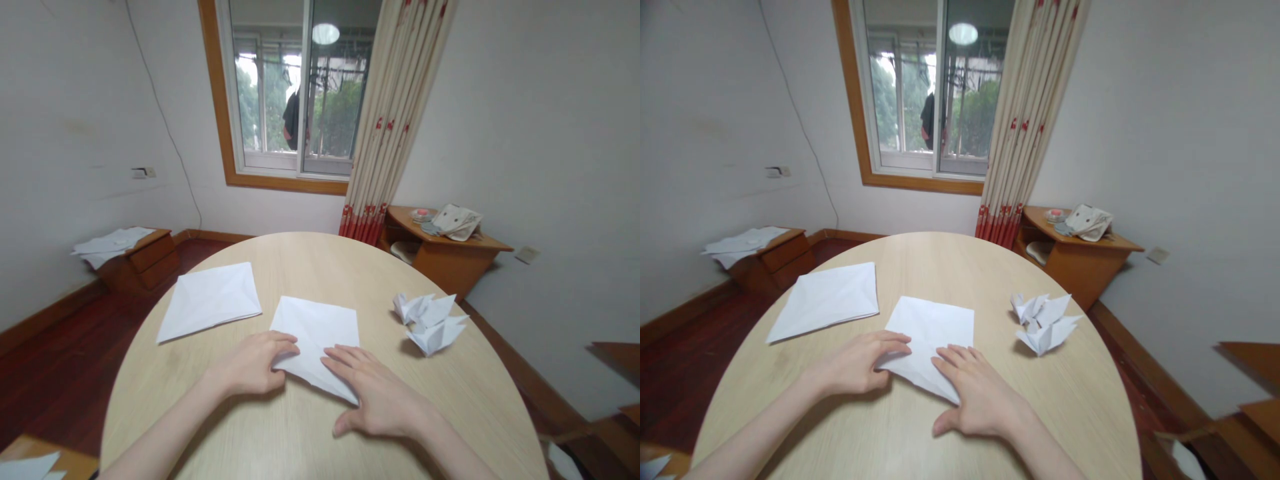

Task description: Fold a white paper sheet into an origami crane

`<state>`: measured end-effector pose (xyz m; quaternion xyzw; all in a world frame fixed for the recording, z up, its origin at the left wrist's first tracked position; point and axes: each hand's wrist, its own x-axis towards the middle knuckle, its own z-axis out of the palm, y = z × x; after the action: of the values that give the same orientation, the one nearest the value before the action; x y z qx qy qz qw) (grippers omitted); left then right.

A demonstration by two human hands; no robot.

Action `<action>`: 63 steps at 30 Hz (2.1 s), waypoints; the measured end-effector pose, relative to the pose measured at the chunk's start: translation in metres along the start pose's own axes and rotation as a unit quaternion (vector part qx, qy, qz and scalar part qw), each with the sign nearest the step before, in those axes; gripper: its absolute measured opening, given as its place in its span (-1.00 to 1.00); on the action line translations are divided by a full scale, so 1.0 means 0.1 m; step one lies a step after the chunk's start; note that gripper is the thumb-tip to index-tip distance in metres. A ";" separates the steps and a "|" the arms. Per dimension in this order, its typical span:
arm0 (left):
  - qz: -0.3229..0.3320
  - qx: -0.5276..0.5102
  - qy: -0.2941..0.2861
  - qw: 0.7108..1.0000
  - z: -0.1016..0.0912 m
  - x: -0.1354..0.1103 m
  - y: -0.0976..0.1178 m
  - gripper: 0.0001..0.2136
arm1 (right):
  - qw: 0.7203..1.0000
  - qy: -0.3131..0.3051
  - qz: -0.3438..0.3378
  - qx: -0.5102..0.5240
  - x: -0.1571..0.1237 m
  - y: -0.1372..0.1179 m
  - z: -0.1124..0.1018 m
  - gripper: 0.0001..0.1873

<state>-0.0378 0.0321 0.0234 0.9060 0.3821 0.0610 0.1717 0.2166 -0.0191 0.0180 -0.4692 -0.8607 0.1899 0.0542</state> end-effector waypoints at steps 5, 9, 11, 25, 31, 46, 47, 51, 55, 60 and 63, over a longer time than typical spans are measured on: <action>0.011 -0.021 0.014 1.000 0.00 0.00 -0.03 -0.58 | 1.000 0.004 0.003 -0.003 -0.04 -0.02 -0.08 -0.33; 0.013 -0.040 0.020 0.999 -0.05 -0.01 -0.01 -0.68 | 0.999 0.052 -0.007 0.013 -0.07 0.04 -0.10 -0.47; 0.004 -0.047 0.029 0.998 -0.07 -0.02 -0.01 -0.72 | 0.998 0.066 -0.007 0.022 -0.08 0.05 -0.13 -0.55; 0.060 -0.099 0.232 0.966 -0.08 0.00 -0.10 -0.66 | 0.970 0.225 -0.015 0.088 -0.05 0.16 -0.23 -0.75; 0.065 -0.096 0.284 0.952 0.00 0.06 -0.14 -0.63 | 0.935 0.351 -0.052 0.013 0.05 0.27 -0.11 -0.67; 0.069 0.143 0.296 0.942 0.32 0.21 -0.09 -0.58 | 0.902 0.374 -0.006 -0.217 0.33 0.21 0.36 -0.50; 0.063 0.144 0.292 0.943 0.34 0.22 -0.07 -0.57 | 0.905 0.366 -0.004 -0.217 0.34 0.21 0.38 -0.50; 0.038 0.147 0.298 0.943 0.39 0.24 -0.03 -0.51 | 0.914 0.350 0.006 -0.206 0.37 0.21 0.42 -0.47; 0.025 0.155 0.298 0.942 0.44 0.27 -0.01 -0.45 | 0.925 0.331 0.014 -0.186 0.39 0.25 0.44 -0.44; -0.001 0.156 0.285 0.946 0.54 0.29 0.03 -0.49 | 0.944 0.296 0.027 -0.142 0.42 0.29 0.49 -0.49; -0.012 0.164 0.265 0.950 0.61 0.31 0.02 -0.52 | 0.957 0.257 0.025 -0.133 0.42 0.28 0.50 -0.48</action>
<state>-0.0003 0.0368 -0.0333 0.8682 0.4298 0.2328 -0.0859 0.2013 0.0157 -0.0426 -0.5265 -0.8233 -0.0522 0.2058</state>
